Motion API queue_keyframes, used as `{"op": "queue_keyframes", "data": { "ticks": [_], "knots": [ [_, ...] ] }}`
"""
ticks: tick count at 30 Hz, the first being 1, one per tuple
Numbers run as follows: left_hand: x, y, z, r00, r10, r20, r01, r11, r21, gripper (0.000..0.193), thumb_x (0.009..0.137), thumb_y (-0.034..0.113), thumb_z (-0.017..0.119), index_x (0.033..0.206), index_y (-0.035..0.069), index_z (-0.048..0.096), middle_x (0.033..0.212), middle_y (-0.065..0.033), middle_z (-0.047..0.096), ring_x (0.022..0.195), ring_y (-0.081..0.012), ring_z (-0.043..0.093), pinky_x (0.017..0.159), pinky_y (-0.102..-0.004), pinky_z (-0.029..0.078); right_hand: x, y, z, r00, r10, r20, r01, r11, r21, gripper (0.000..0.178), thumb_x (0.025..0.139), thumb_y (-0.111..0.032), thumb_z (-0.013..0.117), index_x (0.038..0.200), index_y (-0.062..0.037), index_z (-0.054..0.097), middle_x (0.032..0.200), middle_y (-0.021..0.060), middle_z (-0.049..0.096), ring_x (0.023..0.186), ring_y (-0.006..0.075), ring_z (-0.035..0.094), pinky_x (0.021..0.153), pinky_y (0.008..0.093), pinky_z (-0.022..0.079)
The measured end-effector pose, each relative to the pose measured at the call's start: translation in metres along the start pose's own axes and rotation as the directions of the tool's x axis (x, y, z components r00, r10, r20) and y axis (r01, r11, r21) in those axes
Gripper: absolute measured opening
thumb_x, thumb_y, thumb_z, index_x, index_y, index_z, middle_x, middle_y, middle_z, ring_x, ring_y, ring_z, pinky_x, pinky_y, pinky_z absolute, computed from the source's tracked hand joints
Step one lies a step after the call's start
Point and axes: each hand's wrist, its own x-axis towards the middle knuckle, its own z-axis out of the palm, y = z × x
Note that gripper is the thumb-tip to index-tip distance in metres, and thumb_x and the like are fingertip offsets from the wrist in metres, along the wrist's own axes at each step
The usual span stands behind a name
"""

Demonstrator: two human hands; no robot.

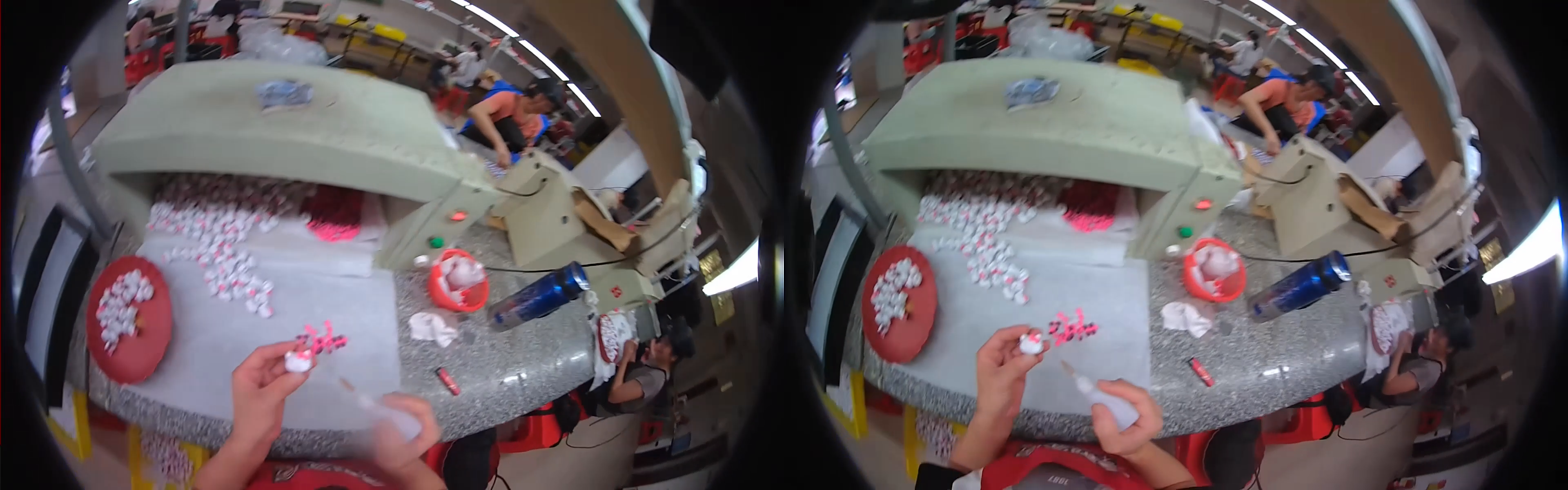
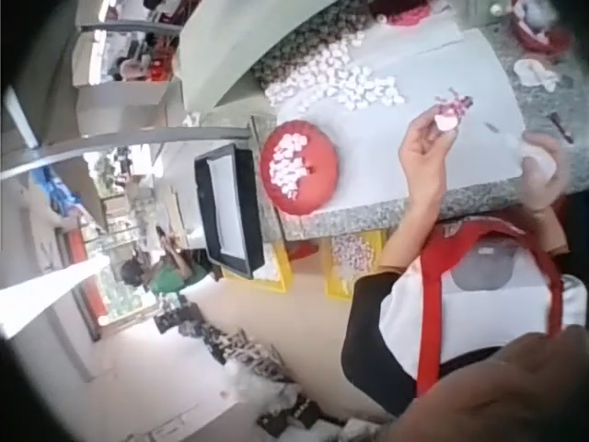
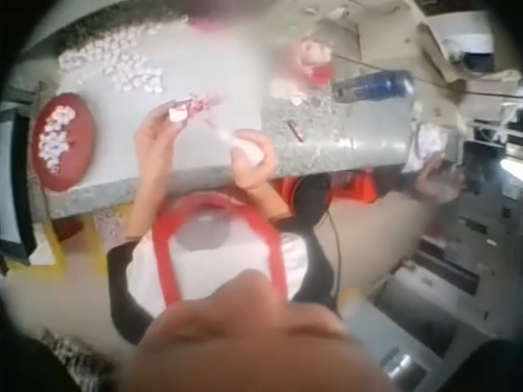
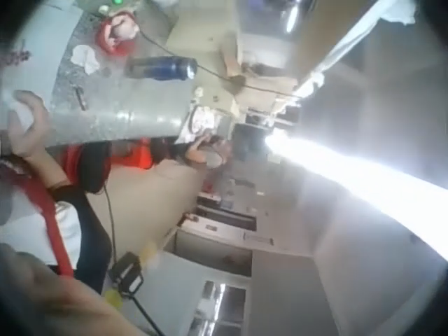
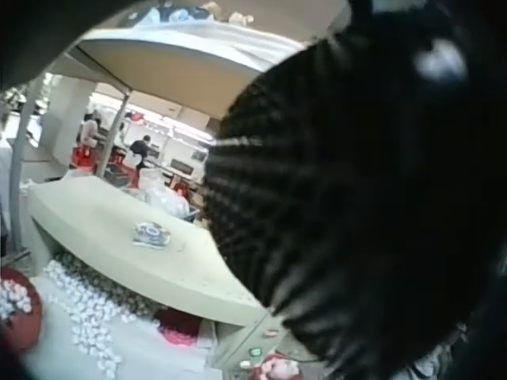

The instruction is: Assembling small pink and white plastic toy components at a factory workstation.

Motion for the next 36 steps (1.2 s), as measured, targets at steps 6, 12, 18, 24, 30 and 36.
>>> {"op": "queue_keyframes", "data": {
  "ticks": [6,12,18,24,30,36],
  "knots": [
    [-0.004,-0.010,-0.010,1.000,-0.013,0.022,0.013,1.000,-0.025,0.036,0.073,-0.011,0.056,0.107,-0.004,0.051,0.102,-0.0155,0.059,0.094,-0.0250,0.059,0.083,-0.0329,0.047,-0.007,0.000,0.007,0.992,-0.108,0.071,0.107,0.994,0.020,0.025,0.063,-0.003,0.061,0.087,0.0042,0.058,0.060,0.0128,0.057,0.047,0.0165,0.054,0.045,0.0248,0.042],
    [-0.013,-0.015,-0.018,0.998,-0.035,0.049,0.035,0.999,-0.017,0.035,0.076,-0.011,0.055,0.110,-0.005,0.050,0.106,-0.0147,0.058,0.099,-0.0212,0.057,0.085,-0.0298,0.046,-0.002,-0.003,0.014,0.950,-0.268,0.160,0.281,0.957,-0.067,0.025,0.062,-0.003,0.063,0.086,0.0032,0.058,0.054,0.0103,0.053,0.042,0.0184,0.050,0.041,0.0251,0.039],
    [-0.011,-0.005,-0.010,0.998,-0.027,0.059,0.028,0.999,-0.023,0.035,0.073,-0.011,0.055,0.108,-0.004,0.051,0.107,-0.0160,0.057,0.100,-0.0266,0.057,0.089,-0.0366,0.045,-0.008,-0.006,0.007,0.965,-0.121,0.233,0.137,0.989,-0.051,0.025,0.062,-0.004,0.063,0.086,0.0031,0.058,0.059,0.0110,0.056,0.044,0.0194,0.051,0.043,0.0257,0.040],
    [-0.008,-0.007,-0.015,0.998,-0.021,0.063,0.021,1.000,-0.002,0.035,0.074,-0.011,0.055,0.108,-0.004,0.050,0.107,-0.0153,0.057,0.101,-0.0269,0.056,0.090,-0.0364,0.044,-0.007,-0.001,0.012,0.957,-0.072,0.282,0.090,0.995,-0.052,0.025,0.067,-0.010,0.060,0.088,0.0040,0.056,0.065,0.0133,0.058,0.052,0.0196,0.055,0.049,0.0259,0.043],
    [-0.011,-0.006,-0.016,0.998,-0.035,0.055,0.034,0.999,0.017,0.035,0.074,-0.011,0.056,0.108,-0.003,0.051,0.107,-0.0152,0.057,0.100,-0.0264,0.057,0.089,-0.0355,0.044,-0.006,0.002,0.016,0.953,-0.124,0.276,0.142,0.989,-0.047,0.025,0.066,-0.009,0.062,0.087,0.0040,0.057,0.064,0.0121,0.058,0.049,0.0190,0.053,0.046,0.0262,0.041],
    [-0.009,-0.007,-0.014,0.998,-0.029,0.056,0.027,0.999,0.027,0.035,0.074,-0.011,0.055,0.107,-0.003,0.051,0.107,-0.0154,0.057,0.100,-0.0260,0.057,0.089,-0.0354,0.044,0.000,0.005,0.018,0.954,-0.209,0.216,0.215,0.977,-0.004,0.024,0.062,-0.002,0.064,0.085,0.0045,0.058,0.062,0.0109,0.057,0.041,0.0181,0.049,0.039,0.0261,0.037]
  ]
}}
